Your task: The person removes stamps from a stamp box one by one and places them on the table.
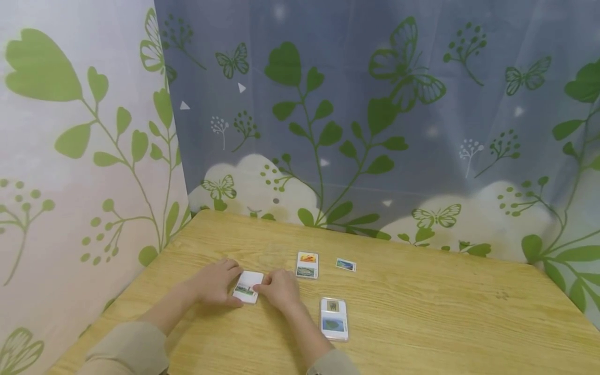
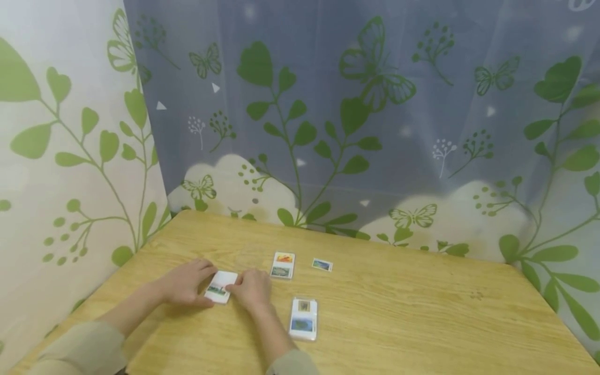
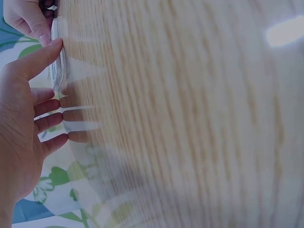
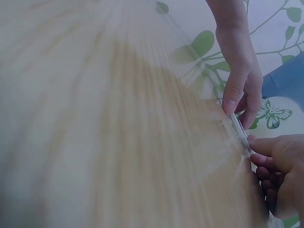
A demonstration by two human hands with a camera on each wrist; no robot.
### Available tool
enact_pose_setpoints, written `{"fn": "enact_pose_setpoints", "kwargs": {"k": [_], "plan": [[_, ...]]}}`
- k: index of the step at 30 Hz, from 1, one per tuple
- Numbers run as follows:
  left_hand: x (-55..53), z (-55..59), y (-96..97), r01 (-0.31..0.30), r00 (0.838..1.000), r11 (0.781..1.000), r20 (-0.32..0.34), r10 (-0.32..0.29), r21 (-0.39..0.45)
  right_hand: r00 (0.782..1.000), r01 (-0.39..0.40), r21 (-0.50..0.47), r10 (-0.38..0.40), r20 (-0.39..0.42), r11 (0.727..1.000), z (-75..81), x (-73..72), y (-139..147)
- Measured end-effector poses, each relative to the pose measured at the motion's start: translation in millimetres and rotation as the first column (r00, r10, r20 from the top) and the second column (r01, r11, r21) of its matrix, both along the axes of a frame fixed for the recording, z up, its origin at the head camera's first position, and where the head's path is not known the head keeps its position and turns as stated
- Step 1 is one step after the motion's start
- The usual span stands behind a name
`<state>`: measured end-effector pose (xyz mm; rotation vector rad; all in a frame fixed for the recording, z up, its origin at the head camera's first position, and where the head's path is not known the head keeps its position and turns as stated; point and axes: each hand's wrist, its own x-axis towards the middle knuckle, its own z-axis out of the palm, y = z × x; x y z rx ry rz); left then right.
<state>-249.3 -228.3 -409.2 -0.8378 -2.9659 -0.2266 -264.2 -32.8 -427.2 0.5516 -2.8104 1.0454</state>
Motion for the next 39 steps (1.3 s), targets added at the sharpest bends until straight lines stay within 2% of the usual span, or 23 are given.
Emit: {"fn": "enact_pose_setpoints", "kwargs": {"k": [6,16,26,39], "plan": [[0.0,-1.2,-1.5,0.013,1.000,1.000,-0.014,-0.013,0.001,1.000,-0.009,0.010,0.008,0.014,1.000,-0.5,-0.6,-1.0],[-1.5,-1.1,-2.5,0.008,1.000,1.000,-0.003,-0.008,-0.003,1.000,0.005,0.044,-0.005,0.009,0.999,-0.8,-2.3,-3.0],[-2.6,-3.0,-2.6,0.019,1.000,1.000,-0.005,-0.019,-0.005,1.000,0.005,0.063,-0.004,-0.020,0.998,-1.5,-2.9,-2.5],[-6.3,-6.5,-5.1,0.006,1.000,1.000,0.000,-0.006,-0.009,1.000,0.002,0.096,0.000,-0.026,0.995,0.8,-3.9,-3.4]]}}
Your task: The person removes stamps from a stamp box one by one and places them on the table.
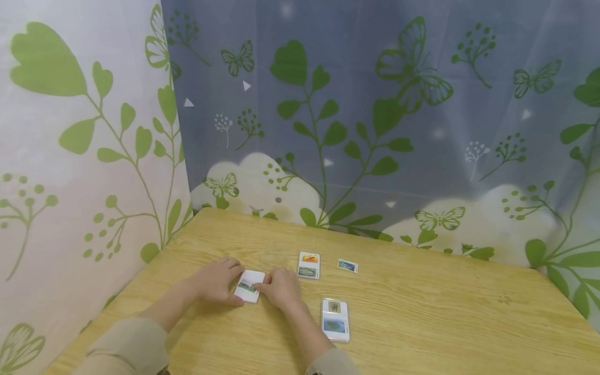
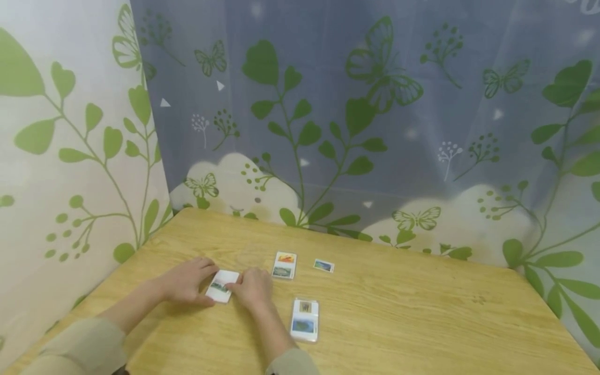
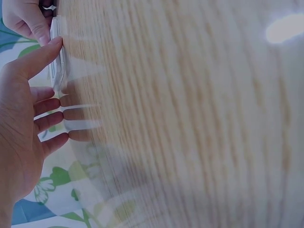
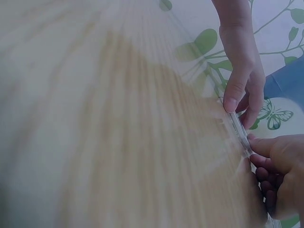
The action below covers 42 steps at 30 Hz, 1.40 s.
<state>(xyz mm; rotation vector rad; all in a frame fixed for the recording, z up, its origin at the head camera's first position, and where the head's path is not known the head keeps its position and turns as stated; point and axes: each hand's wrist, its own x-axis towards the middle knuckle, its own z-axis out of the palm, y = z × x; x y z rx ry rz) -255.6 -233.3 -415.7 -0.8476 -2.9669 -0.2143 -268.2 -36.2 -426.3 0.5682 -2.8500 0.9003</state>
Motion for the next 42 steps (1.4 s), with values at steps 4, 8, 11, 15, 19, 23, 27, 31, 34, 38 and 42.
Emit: {"fn": "enact_pose_setpoints", "kwargs": {"k": [4,8,11,15,19,23,27,31,34,38,42], "plan": [[-0.9,0.8,0.7,-0.003,1.000,1.000,0.005,0.003,0.002,1.000,-0.002,-0.001,0.002,0.015,1.000,0.7,-0.8,0.3],[-1.9,1.6,1.3,-0.006,1.000,1.000,0.006,0.006,-0.005,0.999,-0.004,-0.025,0.005,0.038,1.000,0.4,-1.6,1.3],[-1.9,2.1,1.4,-0.007,1.000,1.000,0.007,0.007,-0.013,0.998,-0.009,-0.058,0.013,0.065,0.998,0.0,-1.6,2.2],[-0.3,3.8,2.2,-0.009,1.000,1.000,0.015,0.009,-0.011,0.996,-0.021,-0.090,0.029,0.086,0.996,-0.2,-1.1,3.3],[1.1,5.6,3.3,-0.009,1.000,1.000,0.022,0.009,-0.006,0.996,-0.027,-0.101,0.036,0.087,0.995,-0.5,-1.0,4.1],[1.4,6.2,3.8,-0.008,1.000,1.000,0.022,0.008,-0.004,0.993,-0.028,-0.134,0.043,0.106,0.991,-1.0,-2.1,4.5],[1.0,5.7,3.2,-0.004,1.000,1.000,0.015,0.004,0.001,0.991,-0.027,-0.203,0.053,0.122,0.979,-0.4,-4.1,6.0],[0.3,5.9,3.0,-0.002,1.000,1.000,0.000,0.002,-0.003,0.987,-0.025,-0.273,0.067,0.144,0.962,2.3,-6.4,7.1],[0.1,5.9,3.3,-0.001,1.000,1.000,-0.004,0.001,-0.002,0.981,-0.030,-0.309,0.087,0.172,0.951,3.7,-8.1,8.4],[0.9,5.9,3.3,0.003,1.000,1.000,-0.002,-0.003,0.002,0.971,-0.029,-0.339,0.107,0.214,0.940,5.8,-11.8,12.1],[0.3,5.3,3.1,0.002,1.000,1.000,-0.009,-0.002,-0.006,0.968,-0.027,-0.354,0.112,0.223,0.935,9.5,-17.7,16.7]]}}
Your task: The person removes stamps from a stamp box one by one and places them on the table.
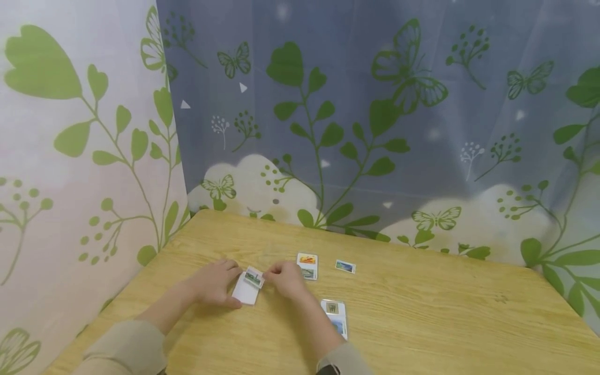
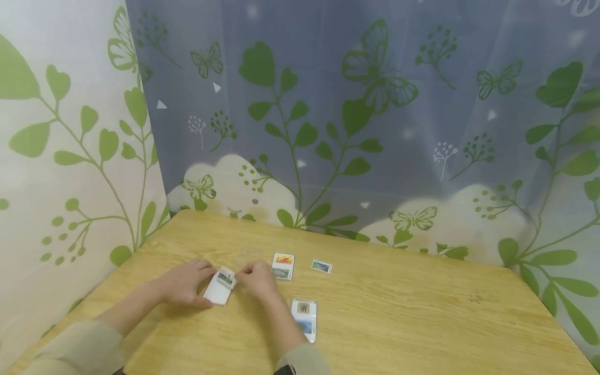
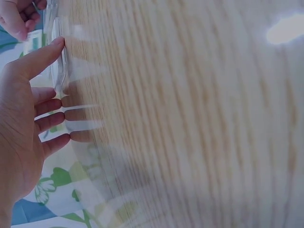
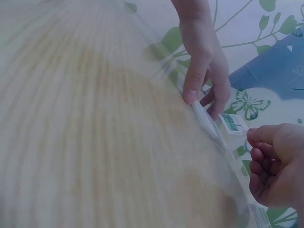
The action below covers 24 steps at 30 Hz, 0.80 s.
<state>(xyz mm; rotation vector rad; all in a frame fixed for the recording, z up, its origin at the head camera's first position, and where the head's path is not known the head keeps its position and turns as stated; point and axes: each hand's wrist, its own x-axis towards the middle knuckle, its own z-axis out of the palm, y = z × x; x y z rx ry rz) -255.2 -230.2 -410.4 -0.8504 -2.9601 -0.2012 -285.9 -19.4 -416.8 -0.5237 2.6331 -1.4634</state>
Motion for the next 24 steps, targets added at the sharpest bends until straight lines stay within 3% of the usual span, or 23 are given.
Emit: {"fn": "enact_pose_setpoints", "kwargs": {"k": [18,24], "plan": [[2.5,3.3,1.7,0.000,1.000,1.000,0.004,0.000,-0.014,0.997,-0.078,-0.029,0.077,-0.027,0.997,30.6,-8.5,44.3],[3.0,2.7,1.6,0.010,1.000,1.000,0.001,-0.010,-0.022,0.997,-0.079,-0.016,0.079,-0.021,0.997,31.8,-14.4,62.2]]}}
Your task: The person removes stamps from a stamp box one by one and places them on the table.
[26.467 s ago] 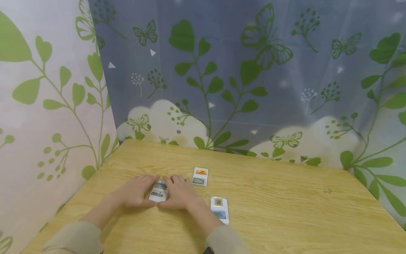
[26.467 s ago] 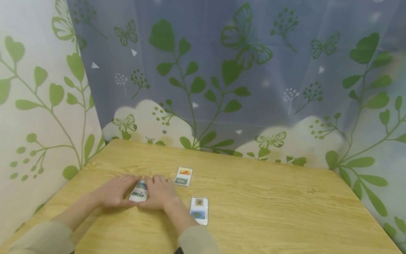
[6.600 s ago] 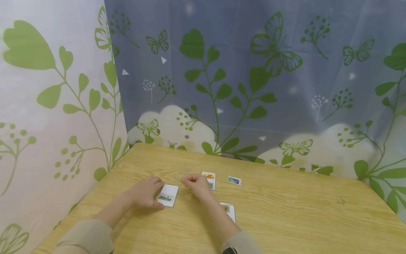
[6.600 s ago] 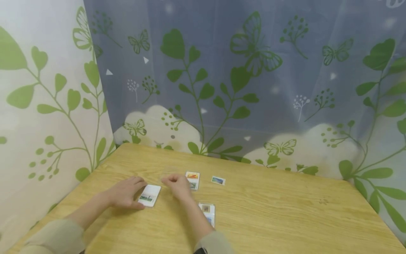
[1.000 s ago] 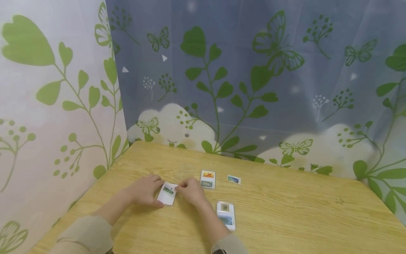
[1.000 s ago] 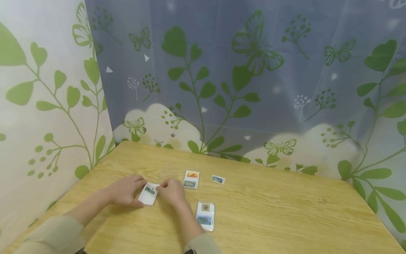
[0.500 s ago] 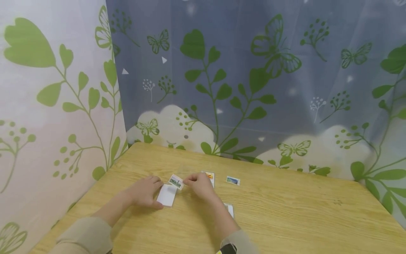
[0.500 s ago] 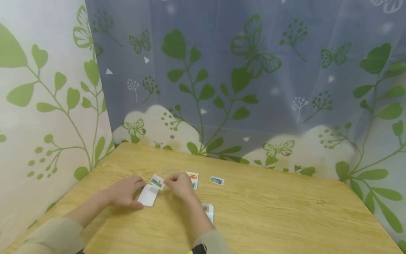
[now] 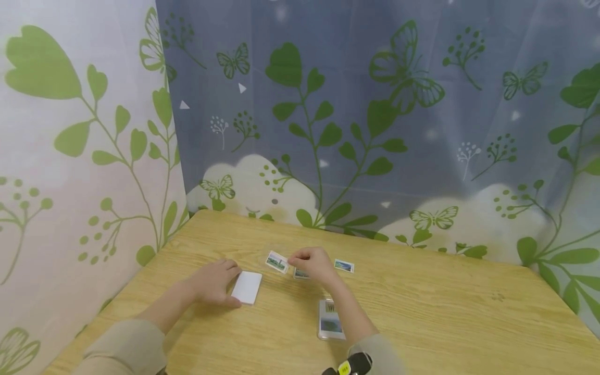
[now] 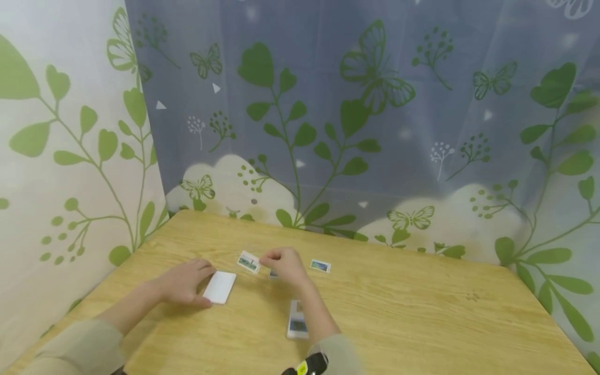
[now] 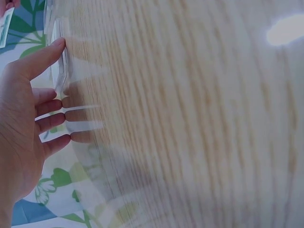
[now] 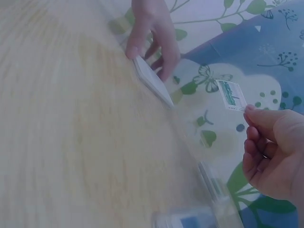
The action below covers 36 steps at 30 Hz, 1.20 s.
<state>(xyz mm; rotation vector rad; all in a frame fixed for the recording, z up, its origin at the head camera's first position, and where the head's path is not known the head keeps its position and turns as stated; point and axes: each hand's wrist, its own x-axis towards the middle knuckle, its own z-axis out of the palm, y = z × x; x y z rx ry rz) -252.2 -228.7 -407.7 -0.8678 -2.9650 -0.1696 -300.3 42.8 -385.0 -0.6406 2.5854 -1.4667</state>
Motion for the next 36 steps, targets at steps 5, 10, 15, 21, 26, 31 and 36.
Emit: {"fn": "enact_pose_setpoints", "kwargs": {"k": [5,10,15,21,26,31,36], "plan": [[-0.2,-2.1,-0.7,-0.009,1.000,1.000,0.011,0.009,0.008,1.000,0.010,0.019,-0.011,0.014,1.000,-3.8,-7.5,15.6],[-1.1,-3.3,-1.1,-0.006,1.000,1.000,0.014,0.006,0.005,0.998,-0.015,0.003,0.015,0.053,1.000,-5.1,-9.5,32.9],[-0.6,-1.5,-0.3,-0.009,1.000,1.000,0.021,0.009,0.004,0.998,0.010,-0.001,-0.010,0.064,1.000,-7.1,-13.2,51.1],[1.3,1.9,1.0,-0.006,1.000,1.000,0.026,0.006,0.002,0.994,0.083,0.006,-0.083,0.077,0.997,-9.0,-16.1,73.9],[1.8,3.1,0.6,-0.006,1.000,1.000,0.030,0.006,0.003,0.991,0.106,0.015,-0.107,0.079,0.994,-13.8,-19.2,90.3],[1.6,2.9,0.2,-0.006,0.999,1.000,0.034,0.006,0.006,0.991,0.101,0.023,-0.103,0.082,0.995,-18.3,-20.6,104.7],[-0.5,-0.1,-0.1,-0.010,0.999,1.000,0.041,0.010,0.006,0.993,0.071,0.041,-0.075,0.090,0.997,-22.0,-21.2,117.6]]}}
